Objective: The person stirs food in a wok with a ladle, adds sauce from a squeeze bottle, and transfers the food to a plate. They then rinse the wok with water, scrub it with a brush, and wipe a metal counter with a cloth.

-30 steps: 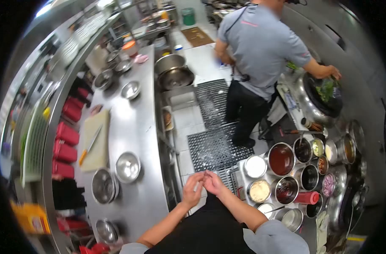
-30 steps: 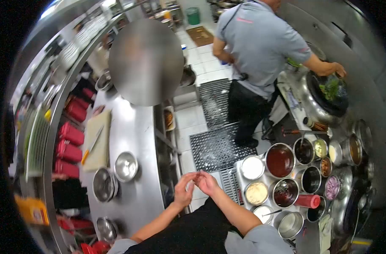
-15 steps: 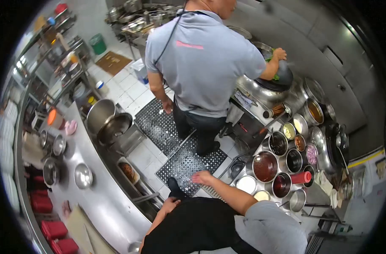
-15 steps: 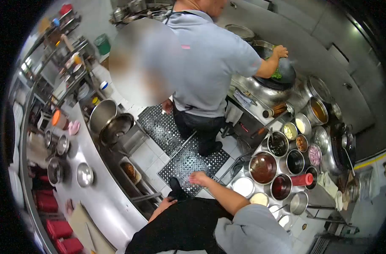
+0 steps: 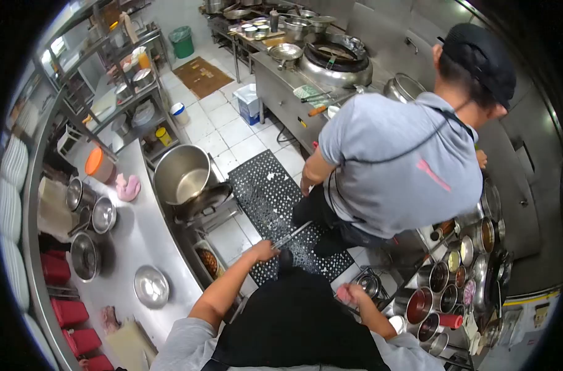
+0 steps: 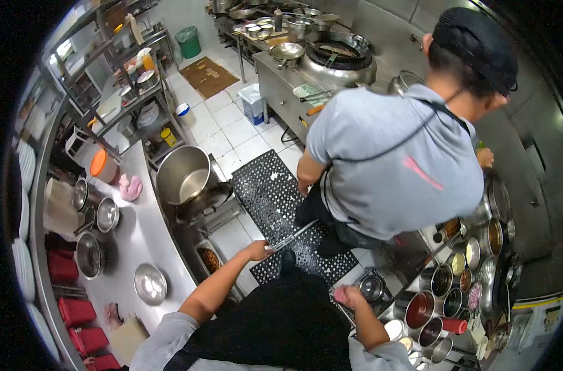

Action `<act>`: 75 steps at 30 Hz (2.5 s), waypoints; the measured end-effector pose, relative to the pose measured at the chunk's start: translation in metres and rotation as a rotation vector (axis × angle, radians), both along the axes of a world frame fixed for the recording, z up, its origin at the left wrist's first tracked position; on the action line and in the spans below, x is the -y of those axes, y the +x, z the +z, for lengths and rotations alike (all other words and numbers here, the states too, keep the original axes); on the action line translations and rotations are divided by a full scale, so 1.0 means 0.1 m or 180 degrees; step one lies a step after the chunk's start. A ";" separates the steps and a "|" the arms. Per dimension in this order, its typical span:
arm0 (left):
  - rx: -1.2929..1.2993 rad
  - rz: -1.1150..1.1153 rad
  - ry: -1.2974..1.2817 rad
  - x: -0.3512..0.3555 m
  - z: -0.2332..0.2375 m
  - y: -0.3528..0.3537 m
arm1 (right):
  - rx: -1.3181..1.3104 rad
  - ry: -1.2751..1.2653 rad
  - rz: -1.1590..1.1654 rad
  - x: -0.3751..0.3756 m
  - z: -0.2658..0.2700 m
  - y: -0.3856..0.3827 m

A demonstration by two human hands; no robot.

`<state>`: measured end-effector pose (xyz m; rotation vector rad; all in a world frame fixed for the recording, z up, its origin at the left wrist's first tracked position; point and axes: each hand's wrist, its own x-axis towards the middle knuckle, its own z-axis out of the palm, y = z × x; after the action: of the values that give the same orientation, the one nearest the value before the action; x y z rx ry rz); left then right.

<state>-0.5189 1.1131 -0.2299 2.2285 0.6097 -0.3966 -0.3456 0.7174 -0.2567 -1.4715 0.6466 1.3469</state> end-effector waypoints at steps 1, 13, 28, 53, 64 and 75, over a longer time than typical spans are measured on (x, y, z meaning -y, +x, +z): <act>-0.0162 -0.0281 -0.0164 -0.02 0.14 0.22 | -0.0211 0.0049 -0.0001 0.08 -0.16 -0.02; -0.0087 -0.0124 -0.0790 -1.50 -0.19 1.32 | 0.1057 -0.0248 0.1682 -0.68 -0.68 0.54; -0.0321 -0.1527 -0.2686 -2.83 2.10 5.37 | 0.1058 -0.0972 0.0553 -2.73 -0.22 0.55; -0.2002 0.0471 -0.0354 -7.60 -0.53 2.08 | 0.0305 0.1563 -0.1063 -7.74 1.31 2.82; -0.0274 0.0646 -0.0514 -9.54 -1.12 2.24 | -0.0575 0.1518 -0.0541 -10.18 0.61 3.35; -0.0772 0.1279 0.0240 -10.83 -0.59 1.86 | 0.0053 0.1604 -0.0250 -12.54 0.86 4.18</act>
<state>-0.3327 2.1965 -0.2885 2.0742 1.1929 -0.4425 0.0720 1.9710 -0.1706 -1.0380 0.3157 1.3154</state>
